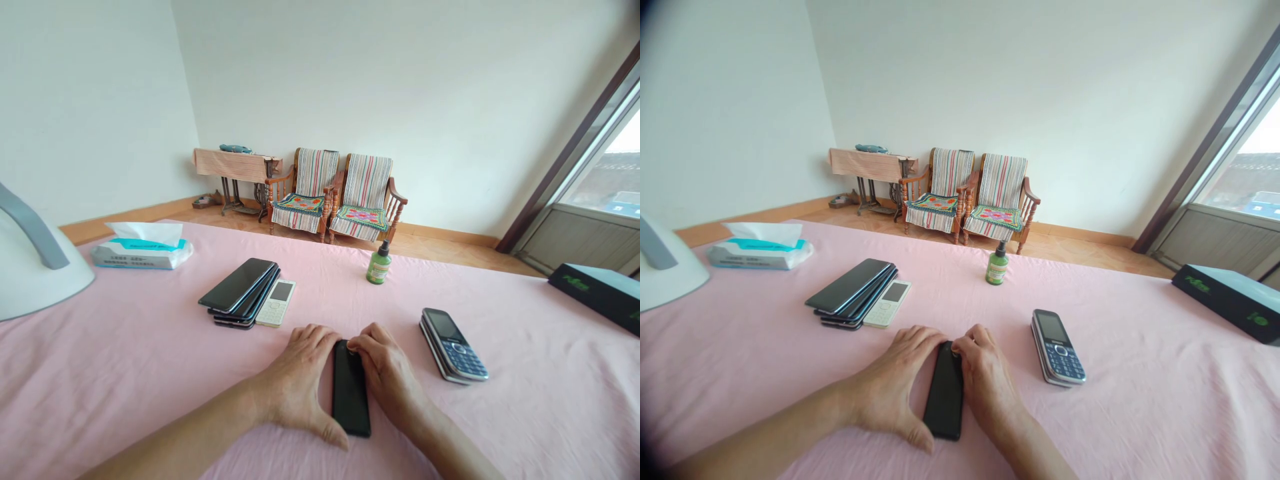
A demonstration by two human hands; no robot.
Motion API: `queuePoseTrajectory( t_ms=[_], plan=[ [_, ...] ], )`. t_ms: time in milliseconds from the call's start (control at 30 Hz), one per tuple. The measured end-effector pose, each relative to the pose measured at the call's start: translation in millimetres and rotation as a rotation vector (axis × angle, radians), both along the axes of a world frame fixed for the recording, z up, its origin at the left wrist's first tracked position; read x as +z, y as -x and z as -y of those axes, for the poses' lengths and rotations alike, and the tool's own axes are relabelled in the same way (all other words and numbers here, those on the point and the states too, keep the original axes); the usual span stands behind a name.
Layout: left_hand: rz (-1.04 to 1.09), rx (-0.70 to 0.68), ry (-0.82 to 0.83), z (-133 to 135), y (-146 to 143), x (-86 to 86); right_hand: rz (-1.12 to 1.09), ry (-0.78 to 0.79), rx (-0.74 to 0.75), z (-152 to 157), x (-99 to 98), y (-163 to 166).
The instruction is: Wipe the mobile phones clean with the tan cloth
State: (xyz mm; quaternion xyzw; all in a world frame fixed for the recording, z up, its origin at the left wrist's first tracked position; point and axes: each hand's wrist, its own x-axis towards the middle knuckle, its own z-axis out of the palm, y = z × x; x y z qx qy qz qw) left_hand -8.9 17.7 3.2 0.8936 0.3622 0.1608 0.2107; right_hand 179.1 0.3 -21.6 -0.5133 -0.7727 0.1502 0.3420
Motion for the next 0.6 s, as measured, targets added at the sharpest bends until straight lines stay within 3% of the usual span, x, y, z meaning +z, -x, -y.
queuePoseTrajectory(
  t_ms=[600],
  plan=[
    [-0.006, 0.001, -0.007, -0.9, 1.8, -0.5, -0.055, -0.006, 0.010, 1.4, -2.7, 2.2]
  ],
)
